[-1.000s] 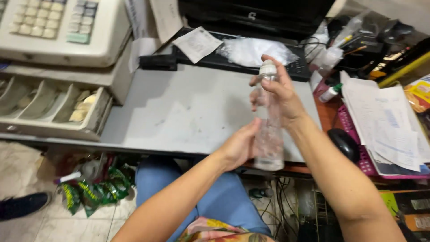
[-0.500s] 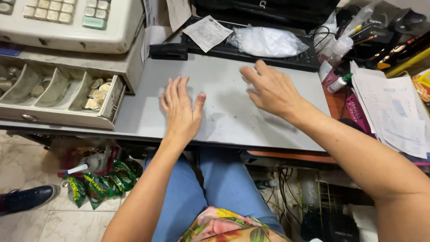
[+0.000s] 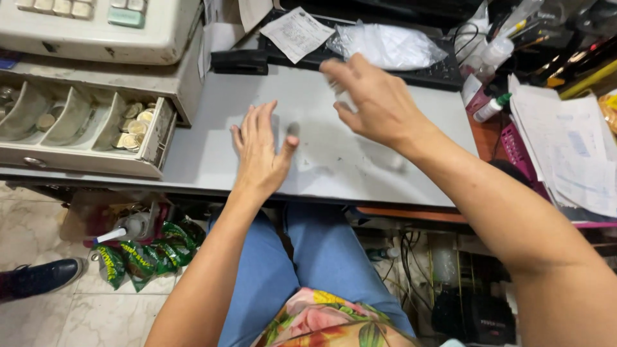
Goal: Counting coins, organizing snack bags, and cleaning the checkout counter
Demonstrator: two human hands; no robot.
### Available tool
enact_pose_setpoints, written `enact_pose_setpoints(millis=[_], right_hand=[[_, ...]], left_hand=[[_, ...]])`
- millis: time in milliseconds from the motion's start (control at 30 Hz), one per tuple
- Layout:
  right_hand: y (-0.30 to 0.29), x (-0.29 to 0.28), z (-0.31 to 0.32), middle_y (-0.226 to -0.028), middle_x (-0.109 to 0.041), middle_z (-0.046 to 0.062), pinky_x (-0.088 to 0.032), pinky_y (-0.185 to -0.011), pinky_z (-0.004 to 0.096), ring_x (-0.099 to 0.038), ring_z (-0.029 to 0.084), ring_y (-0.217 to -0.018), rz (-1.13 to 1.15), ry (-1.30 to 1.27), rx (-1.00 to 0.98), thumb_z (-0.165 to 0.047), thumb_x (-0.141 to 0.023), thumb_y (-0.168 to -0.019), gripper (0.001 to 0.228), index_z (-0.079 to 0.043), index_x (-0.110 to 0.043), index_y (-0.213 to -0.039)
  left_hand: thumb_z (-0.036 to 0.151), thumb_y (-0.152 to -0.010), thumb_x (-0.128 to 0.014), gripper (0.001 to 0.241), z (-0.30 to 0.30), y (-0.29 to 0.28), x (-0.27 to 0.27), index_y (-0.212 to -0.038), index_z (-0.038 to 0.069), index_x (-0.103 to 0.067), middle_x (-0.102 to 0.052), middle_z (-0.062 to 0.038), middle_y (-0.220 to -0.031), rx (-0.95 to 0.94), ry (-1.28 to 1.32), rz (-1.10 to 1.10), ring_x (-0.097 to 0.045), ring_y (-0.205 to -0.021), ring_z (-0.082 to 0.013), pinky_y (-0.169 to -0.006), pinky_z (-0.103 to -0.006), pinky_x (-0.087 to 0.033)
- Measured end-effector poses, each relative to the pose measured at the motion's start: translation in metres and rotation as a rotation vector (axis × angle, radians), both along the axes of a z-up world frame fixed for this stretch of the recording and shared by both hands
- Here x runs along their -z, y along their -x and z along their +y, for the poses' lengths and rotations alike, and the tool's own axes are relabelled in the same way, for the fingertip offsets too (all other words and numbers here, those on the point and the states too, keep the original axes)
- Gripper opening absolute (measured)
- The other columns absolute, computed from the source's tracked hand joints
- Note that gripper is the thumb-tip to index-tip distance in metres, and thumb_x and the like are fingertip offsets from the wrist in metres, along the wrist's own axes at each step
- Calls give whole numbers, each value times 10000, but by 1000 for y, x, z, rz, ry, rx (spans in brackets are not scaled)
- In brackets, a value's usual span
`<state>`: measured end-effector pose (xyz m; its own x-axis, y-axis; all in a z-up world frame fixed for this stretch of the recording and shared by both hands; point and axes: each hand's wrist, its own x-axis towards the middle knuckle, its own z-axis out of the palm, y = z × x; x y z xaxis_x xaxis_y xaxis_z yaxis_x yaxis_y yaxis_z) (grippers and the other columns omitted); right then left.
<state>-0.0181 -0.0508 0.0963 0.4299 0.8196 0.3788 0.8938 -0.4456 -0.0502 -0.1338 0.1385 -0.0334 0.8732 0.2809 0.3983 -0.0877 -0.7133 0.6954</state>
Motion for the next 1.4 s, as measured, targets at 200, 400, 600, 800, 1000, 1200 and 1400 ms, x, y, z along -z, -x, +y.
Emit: enact_pose_setpoints(millis=[200, 400, 600, 800, 1000, 1200, 1400], right_hand=[[-3, 13, -1, -1023, -539, 145, -514, -491, 343, -567, 250, -706, -188, -31, -133, -53, -780, -929, 637, -136, -384, -1420], [-6, 19, -35, -1096, -596, 225, -556, -540, 384, -601, 302, -793, -275, -87, -60, -100, -801, -952, 549, -130, -469, -1388], [-2, 10, -113, -1154, -601, 164, -539, -606, 437, -648, 329, -890, -289, 2, 226, -152, -776, -937, 426, -64, -632, -1329], [15, 21, -169, -1168, -605, 145, -562, -543, 490, -663, 379, -866, -240, 207, 600, -235, -737, -918, 445, -123, -618, -1332], [24, 32, -172, -1042, -535, 140, -496, -424, 518, -625, 391, -750, -159, 313, 816, -304, -683, -931, 465, -130, -587, -1351], [2, 8, -92, -1175, -597, 138, -602, -665, 465, -643, 291, -875, 60, 220, 576, -207, -689, -930, 469, -139, -543, -1371], [-7, 5, -17, -1103, -512, 157, -499, -669, 533, -623, 430, -927, -26, 125, 89, -120, -793, -851, 652, -138, -454, -1408]], left_hand=[[886, -820, -32, 1124, 2, 1, 1, -1531, 75, -349, -423, -168, -1572, -27, 80, -60, -269, -1513, -441, -1164, -719, -62], [882, -816, -56, 1123, 1, 1, -3, -1529, 67, -350, -413, -174, -1549, 1, 96, -8, -223, -1529, -425, -1173, -705, -18], [868, -839, -87, 1088, 5, -2, 2, -1526, 71, -363, -402, -191, -1555, 31, 88, -23, -242, -1521, -415, -1161, -713, -42], [821, -887, -154, 1035, 8, -6, -3, -1547, 47, -338, -372, -254, -1576, 110, 62, 8, -264, -1509, -446, -1155, -728, -56], [874, -836, -68, 1146, 9, -6, -9, -1542, 9, -325, -336, -252, -1603, 190, 120, 73, -170, -1554, -438, -1185, -697, 42], [848, -865, -108, 1096, 10, -3, -2, -1550, 18, -315, -347, -261, -1592, 196, 76, 25, -206, -1542, -461, -1182, -719, -1], [847, -861, -213, 1086, 4, 3, 14, -1552, 16, -317, -365, -265, -1567, 97, -7, -19, -269, -1506, -465, -1146, -738, -109]])
